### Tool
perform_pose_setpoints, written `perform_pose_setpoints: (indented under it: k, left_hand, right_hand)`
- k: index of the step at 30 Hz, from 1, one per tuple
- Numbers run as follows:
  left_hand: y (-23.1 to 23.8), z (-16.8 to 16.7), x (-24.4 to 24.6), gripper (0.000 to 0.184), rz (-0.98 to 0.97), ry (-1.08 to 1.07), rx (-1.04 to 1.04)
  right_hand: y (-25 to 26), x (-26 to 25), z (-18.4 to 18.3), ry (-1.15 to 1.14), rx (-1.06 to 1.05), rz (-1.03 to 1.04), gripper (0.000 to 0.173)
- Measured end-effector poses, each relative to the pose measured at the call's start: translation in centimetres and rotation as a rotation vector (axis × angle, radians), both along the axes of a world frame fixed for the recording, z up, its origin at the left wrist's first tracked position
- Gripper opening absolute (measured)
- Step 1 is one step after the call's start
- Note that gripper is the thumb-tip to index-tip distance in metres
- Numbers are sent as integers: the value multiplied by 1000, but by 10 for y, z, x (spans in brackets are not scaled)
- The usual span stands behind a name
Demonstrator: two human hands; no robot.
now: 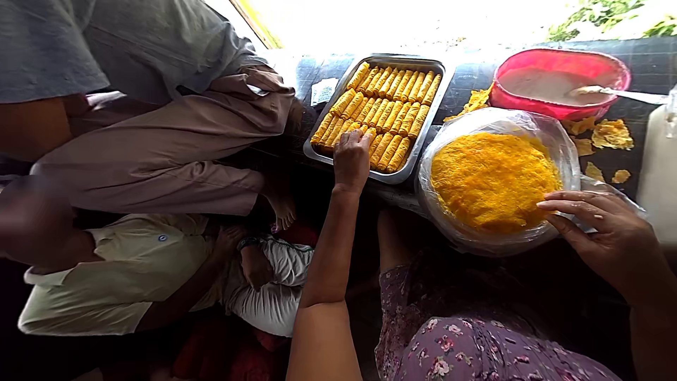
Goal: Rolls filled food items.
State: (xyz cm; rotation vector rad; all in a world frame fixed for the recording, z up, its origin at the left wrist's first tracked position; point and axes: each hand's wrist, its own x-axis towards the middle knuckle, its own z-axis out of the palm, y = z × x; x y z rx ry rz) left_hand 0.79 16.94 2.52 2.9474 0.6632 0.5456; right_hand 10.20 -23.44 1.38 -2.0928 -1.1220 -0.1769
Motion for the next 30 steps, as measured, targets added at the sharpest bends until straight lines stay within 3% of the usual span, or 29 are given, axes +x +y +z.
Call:
perform_pose_setpoints:
  k: [5,13,16,23,27,30]
  left_hand:
    - [10,5,0,33,-137,125,-2]
    - [7,5,2,33,-74,89,-11]
    - [-18,10,-6,30,-237,-12,-69]
    - [-110,1,-19,36,-857,-144,-284]
    - [-128,-2,-7,20,-968,-166,-290]
    - [-125,3,2,10,-979,-126,-415]
  right_hand:
    - [1,-12,-2,-34,12,-2,26]
    - [26,-21,-12,-228,-1,64,25]
    - [28,-17,-12,-243,2,82,22]
    - [31,-3,0,-160,10,145,27]
    - [32,2,2,-98,5,148,26]
    - [32,3,3,-54,9,142,24]
